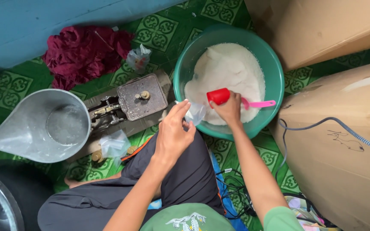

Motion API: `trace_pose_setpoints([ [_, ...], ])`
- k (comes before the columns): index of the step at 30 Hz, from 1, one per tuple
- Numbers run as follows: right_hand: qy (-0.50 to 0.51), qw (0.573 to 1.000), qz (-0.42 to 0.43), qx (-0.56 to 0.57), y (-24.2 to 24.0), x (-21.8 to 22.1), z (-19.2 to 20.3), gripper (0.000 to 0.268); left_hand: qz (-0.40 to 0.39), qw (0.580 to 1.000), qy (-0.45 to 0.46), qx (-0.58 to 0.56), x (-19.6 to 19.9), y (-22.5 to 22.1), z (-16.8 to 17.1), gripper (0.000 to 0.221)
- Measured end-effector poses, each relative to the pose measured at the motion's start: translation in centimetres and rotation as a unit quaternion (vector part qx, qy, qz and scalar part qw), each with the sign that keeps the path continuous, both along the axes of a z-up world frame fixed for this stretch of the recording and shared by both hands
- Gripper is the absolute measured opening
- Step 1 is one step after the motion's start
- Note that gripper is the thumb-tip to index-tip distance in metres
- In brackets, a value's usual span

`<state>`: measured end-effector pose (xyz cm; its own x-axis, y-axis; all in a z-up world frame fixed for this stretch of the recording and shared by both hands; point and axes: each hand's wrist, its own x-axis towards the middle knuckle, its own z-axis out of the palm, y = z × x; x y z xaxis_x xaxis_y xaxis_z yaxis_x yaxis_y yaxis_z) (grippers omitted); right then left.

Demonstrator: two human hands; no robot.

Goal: The person scoops white granulated sugar from a green tub into small plastic bags, weighs each bag using a balance scale, and seals the bags by hand using a piece of wire or a twist-tie.

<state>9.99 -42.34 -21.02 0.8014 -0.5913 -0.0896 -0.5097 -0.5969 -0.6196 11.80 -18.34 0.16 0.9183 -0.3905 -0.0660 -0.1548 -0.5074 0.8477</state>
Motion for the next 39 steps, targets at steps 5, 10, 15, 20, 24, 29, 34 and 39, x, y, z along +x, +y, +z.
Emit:
trace_pose_setpoints([
  [5, 0.044, 0.998, 0.047, -0.021, 1.8, 1.5, 0.1, 0.081, -0.004, 1.000, 0.000, 0.002, 0.3, 0.1, 0.4, 0.048],
  [10, 0.067, 0.994, 0.075, -0.043, 2.9, 2.7, -0.2, 0.084, -0.002, 1.000, 0.005, -0.002, 0.7, 0.2, 0.3, 0.049],
  [15, 0.107, 0.986, 0.025, 0.127, 2.3, 2.8, 2.1, 0.080, 0.007, 1.000, 0.021, -0.009, 1.2, 0.3, -0.2, 0.048],
  [20, 0.041, 0.986, 0.008, 0.162, -0.5, 1.7, 1.0, 0.073, 0.014, 0.999, 0.037, -0.019, 1.8, 0.0, -0.8, 0.049],
  [24, 0.003, 0.985, -0.007, 0.171, -4.0, 0.6, 2.5, 0.075, 0.015, 0.999, 0.031, -0.020, 2.4, -0.4, -2.6, 0.049],
  [29, -0.040, 0.987, 0.006, 0.153, -5.6, 0.0, 6.1, 0.074, 0.008, 0.999, 0.042, -0.026, 2.8, -1.2, -2.5, 0.049],
  [34, -0.079, 0.990, 0.030, 0.117, -5.4, -0.3, 11.3, 0.073, 0.005, 0.999, 0.042, -0.021, 3.2, -2.4, -4.0, 0.050],
  [39, -0.131, 0.987, 0.081, 0.045, -3.5, -0.3, 18.3, 0.073, -0.010, 1.000, 0.027, -0.003, 3.8, -3.7, -5.2, 0.050],
])
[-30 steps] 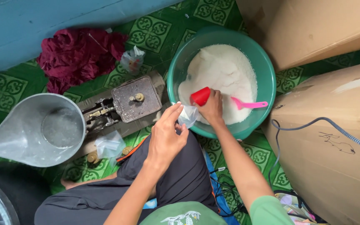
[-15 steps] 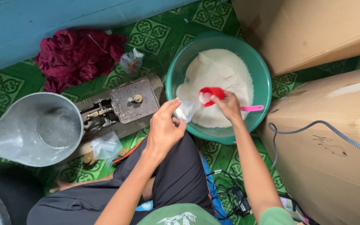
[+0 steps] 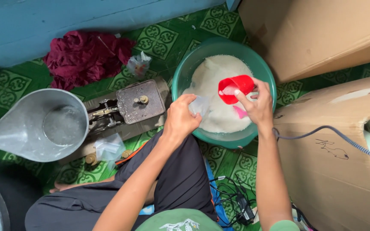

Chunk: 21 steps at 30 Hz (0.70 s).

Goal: The person scoops white granulated sugar from a green tub into small plastic bags, weighs each bag using a balance scale, and seals the bags by hand using a piece of wire or a twist-tie.

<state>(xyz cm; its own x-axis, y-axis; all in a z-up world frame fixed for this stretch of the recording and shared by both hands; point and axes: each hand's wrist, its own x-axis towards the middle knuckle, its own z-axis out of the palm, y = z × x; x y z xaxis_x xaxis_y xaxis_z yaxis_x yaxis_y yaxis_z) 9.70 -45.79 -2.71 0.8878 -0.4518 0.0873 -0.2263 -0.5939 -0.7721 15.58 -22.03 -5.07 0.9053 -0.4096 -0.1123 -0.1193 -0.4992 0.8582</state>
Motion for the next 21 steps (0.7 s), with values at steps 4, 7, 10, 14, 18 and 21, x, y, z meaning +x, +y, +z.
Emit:
trace_pose_setpoints([
  [4, -0.030, 0.998, 0.034, -0.035, 1.8, 0.1, 3.7, 0.077, -0.014, 1.000, 0.012, 0.023, 0.5, -0.6, 1.1, 0.054],
  [7, -0.053, 0.995, 0.060, -0.066, 3.3, 0.2, 5.8, 0.080, -0.019, 0.999, 0.004, 0.030, 0.8, -1.0, 1.9, 0.055],
  [10, -0.063, 0.990, 0.081, -0.094, 5.1, 0.4, 7.6, 0.082, -0.020, 0.999, 0.011, 0.030, 1.1, -1.3, 2.0, 0.057],
  [14, -0.053, 0.986, 0.093, -0.130, 6.3, 0.5, 8.8, 0.084, -0.031, 0.999, 0.009, 0.014, 1.3, -1.2, 3.5, 0.058],
  [18, -0.065, 0.978, 0.114, -0.160, 6.9, 0.4, 9.2, 0.086, -0.035, 0.999, 0.012, 0.007, 1.0, -1.2, 4.8, 0.056],
  [21, -0.071, 0.976, 0.118, -0.170, 7.2, 0.3, 9.2, 0.086, -0.034, 0.999, 0.013, 0.008, 1.1, -1.3, 4.7, 0.054],
])
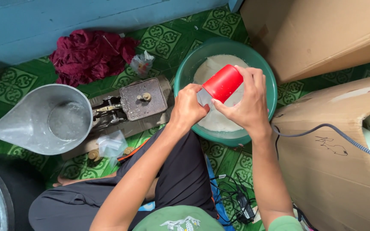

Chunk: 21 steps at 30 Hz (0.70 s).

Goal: The person scoops white granulated sugar from a green tub into small plastic bags, weighs each bag using a balance scale, and seals the bags by hand using a piece of wire or a twist-tie.

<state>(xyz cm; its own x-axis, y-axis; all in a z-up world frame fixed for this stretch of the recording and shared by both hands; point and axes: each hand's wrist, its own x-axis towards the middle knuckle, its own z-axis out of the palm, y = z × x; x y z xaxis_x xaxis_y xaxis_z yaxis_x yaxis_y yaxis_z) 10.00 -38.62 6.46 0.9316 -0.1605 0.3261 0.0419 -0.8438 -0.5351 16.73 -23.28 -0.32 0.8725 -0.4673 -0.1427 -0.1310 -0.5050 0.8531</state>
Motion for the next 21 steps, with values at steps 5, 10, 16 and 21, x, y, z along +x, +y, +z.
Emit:
trace_pose_setpoints([
  [5, 0.000, 1.000, -0.001, -0.014, 0.25, -0.12, 0.27, 0.089, -0.005, 1.000, 0.003, -0.014, -0.10, 0.08, 0.53, 0.053],
  [10, -0.007, 0.999, 0.001, -0.034, 0.34, -0.21, 0.33, 0.090, -0.008, 1.000, 0.002, -0.026, -0.17, -0.08, 0.40, 0.050],
  [16, -0.010, 0.998, 0.003, -0.057, 0.49, -0.43, 0.32, 0.092, 0.001, 1.000, 0.003, -0.031, -0.30, -0.48, 0.12, 0.050],
  [21, -0.025, 0.997, 0.014, -0.072, 0.31, -0.42, -0.03, 0.093, 0.001, 0.999, 0.003, -0.036, -0.51, -0.48, 0.68, 0.048],
])
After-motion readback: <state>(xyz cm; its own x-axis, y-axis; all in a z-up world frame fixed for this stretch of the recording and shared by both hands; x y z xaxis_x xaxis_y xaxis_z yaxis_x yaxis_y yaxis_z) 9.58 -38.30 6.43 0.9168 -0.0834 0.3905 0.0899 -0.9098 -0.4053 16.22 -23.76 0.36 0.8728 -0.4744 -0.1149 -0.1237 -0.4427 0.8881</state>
